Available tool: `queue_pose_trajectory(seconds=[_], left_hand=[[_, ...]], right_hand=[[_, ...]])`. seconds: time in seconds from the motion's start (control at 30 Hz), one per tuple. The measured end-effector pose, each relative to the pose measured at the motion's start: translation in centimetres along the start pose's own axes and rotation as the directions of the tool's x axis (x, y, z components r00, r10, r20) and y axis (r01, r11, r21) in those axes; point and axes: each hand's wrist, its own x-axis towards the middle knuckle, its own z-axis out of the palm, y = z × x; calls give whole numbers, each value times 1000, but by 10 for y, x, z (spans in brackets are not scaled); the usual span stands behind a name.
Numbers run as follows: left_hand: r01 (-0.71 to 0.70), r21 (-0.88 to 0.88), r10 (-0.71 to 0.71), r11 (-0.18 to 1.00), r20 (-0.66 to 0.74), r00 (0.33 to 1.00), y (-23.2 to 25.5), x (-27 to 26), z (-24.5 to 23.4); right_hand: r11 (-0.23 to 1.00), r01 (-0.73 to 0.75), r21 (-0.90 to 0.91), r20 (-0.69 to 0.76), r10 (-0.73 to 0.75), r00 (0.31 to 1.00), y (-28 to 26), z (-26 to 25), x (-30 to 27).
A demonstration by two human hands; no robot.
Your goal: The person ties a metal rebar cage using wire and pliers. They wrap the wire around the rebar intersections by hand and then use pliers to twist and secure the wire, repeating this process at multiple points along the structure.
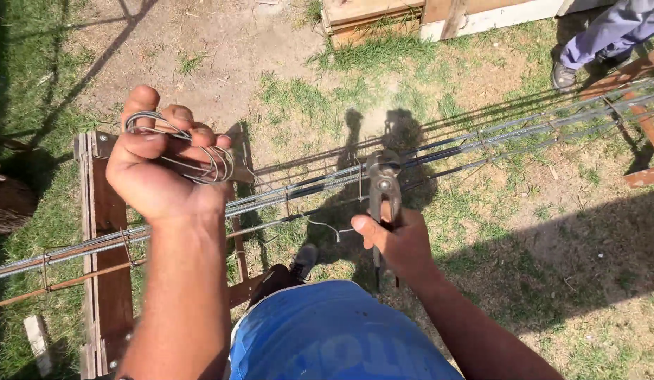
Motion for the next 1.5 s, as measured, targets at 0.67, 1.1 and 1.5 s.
queue_pose_trajectory(seconds=[0.67, 1.1, 1.5], left_hand=[[-583, 524, 38, -621, 763, 646, 43, -1, -102], [-189, 936, -730, -298, -96, 677, -142, -48, -244], [697, 717, -215, 15, -679, 702, -233, -80, -259]], right_hand=[[997, 36, 67, 255, -52, 966, 29, -10, 17], [910, -121, -397, 491, 322, 809, 20, 49, 104], [752, 51, -657, 472, 358, 805, 54, -57, 324]])
